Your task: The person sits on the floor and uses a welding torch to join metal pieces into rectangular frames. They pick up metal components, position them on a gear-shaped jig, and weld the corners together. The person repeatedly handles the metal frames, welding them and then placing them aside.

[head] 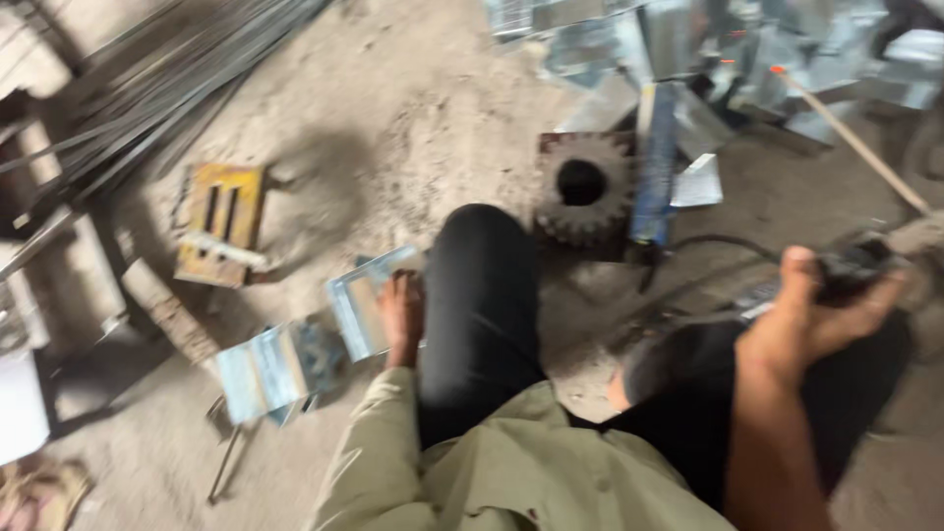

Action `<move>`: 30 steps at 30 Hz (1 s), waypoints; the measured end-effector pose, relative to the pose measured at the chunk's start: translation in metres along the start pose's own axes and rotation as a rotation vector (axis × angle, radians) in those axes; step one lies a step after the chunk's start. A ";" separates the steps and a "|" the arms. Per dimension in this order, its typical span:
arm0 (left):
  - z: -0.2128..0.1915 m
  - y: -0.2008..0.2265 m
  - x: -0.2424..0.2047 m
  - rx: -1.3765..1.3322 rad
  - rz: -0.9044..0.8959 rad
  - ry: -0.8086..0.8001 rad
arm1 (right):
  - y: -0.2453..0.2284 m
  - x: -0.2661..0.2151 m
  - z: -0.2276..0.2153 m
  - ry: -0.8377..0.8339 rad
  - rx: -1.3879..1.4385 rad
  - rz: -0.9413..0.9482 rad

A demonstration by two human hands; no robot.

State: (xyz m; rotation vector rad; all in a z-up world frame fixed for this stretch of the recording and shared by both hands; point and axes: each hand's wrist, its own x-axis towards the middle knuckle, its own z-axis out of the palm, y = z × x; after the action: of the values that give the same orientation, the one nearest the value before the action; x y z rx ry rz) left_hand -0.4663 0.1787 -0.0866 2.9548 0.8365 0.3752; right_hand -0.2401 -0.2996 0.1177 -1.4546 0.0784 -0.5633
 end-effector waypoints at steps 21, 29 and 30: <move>-0.065 0.009 0.072 -0.706 -0.420 -0.162 | -0.013 -0.034 0.049 -0.216 -0.202 0.158; -0.204 0.174 0.231 -0.787 0.028 -0.013 | -0.053 -0.036 0.072 -0.295 -0.531 0.050; -0.197 0.201 0.248 -0.681 0.075 -0.038 | -0.057 -0.037 0.072 -0.285 -0.570 0.066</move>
State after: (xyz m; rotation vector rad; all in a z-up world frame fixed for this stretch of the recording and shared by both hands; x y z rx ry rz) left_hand -0.2074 0.1327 0.1808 2.3493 0.4639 0.4879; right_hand -0.2624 -0.2195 0.1708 -2.0657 0.0634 -0.2809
